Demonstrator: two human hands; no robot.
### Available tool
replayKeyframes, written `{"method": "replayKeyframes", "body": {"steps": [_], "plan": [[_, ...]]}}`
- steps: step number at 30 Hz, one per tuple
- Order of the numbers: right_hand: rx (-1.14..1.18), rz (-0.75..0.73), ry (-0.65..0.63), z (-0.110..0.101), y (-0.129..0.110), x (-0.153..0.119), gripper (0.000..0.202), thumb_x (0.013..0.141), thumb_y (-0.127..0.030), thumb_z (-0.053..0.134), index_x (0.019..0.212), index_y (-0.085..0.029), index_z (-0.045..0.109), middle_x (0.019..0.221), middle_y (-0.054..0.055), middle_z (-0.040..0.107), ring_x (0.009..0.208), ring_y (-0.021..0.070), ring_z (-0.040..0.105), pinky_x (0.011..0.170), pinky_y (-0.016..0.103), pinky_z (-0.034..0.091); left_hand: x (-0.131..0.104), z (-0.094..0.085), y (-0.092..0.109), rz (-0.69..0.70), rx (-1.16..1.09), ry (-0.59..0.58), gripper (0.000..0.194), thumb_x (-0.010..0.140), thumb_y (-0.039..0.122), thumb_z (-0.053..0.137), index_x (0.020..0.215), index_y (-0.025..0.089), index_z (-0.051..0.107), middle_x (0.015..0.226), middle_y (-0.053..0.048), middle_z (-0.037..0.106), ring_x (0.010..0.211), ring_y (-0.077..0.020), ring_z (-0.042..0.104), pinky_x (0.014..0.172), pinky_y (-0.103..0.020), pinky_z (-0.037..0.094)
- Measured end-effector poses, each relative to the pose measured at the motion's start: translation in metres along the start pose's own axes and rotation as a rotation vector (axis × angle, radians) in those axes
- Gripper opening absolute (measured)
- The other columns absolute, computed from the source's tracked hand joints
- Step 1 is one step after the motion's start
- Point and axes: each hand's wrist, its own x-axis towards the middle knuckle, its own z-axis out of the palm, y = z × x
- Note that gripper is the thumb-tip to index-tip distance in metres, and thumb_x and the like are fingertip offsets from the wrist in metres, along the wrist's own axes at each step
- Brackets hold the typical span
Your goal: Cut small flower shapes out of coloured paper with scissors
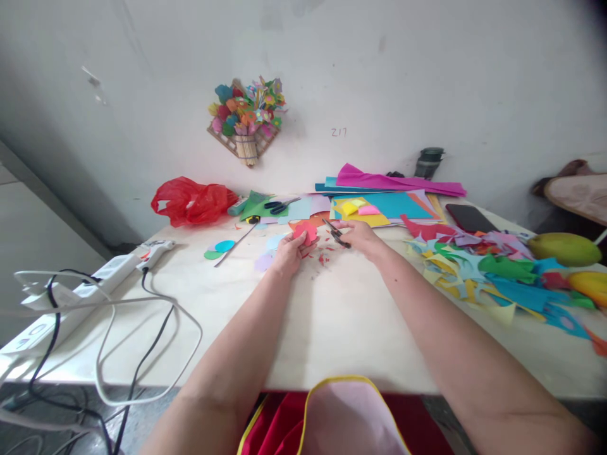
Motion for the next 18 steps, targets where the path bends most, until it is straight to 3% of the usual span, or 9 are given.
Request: {"method": "replayKeyframes", "body": {"steps": [3,7,14,18], "plan": [[0.186,0.01,-0.031,0.002,-0.004,-0.003,0.037,0.073,0.0,0.064,0.108,-0.011,0.07,0.065,-0.002,0.067,0.053,0.0102,0.06,0.048,0.018,0.043,0.001,-0.001,-0.001,0.01,-0.013,-0.008,0.009,0.079,0.011,0.074,0.085,0.011,0.068,0.083,-0.008,0.075,0.081,-0.0182,0.075,0.073,-0.026,0.061],[0.231,0.018,-0.105,0.002,-0.006,-0.008,0.02,0.077,-0.014,0.076,0.095,-0.012,0.069,0.059,-0.003,0.062,0.041,0.0069,0.051,0.033,0.017,0.023,0.002,-0.002,-0.001,0.028,-0.001,-0.016,0.014,0.076,0.012,0.077,0.086,0.011,0.068,0.084,-0.008,0.074,0.079,-0.0185,0.075,0.077,-0.029,0.062],[0.168,-0.053,-0.318,-0.002,-0.001,-0.008,0.024,0.084,-0.036,0.074,0.087,-0.017,0.06,0.066,-0.003,0.064,0.045,0.0076,0.058,0.033,0.015,0.034,-0.001,0.001,0.001,0.085,-0.016,0.043,0.024,0.071,0.019,0.082,0.086,0.014,0.064,0.08,-0.005,0.073,0.076,-0.0195,0.075,0.078,-0.033,0.061],[0.088,-0.074,-0.437,-0.004,-0.002,-0.011,0.026,0.085,-0.039,0.072,0.08,-0.019,0.057,0.064,-0.003,0.062,0.047,0.0076,0.058,0.034,0.015,0.037,0.002,-0.002,0.0,0.119,-0.03,0.078,0.027,0.069,0.021,0.083,0.084,0.016,0.062,0.079,-0.005,0.072,0.08,-0.0199,0.075,0.08,-0.033,0.06]]}}
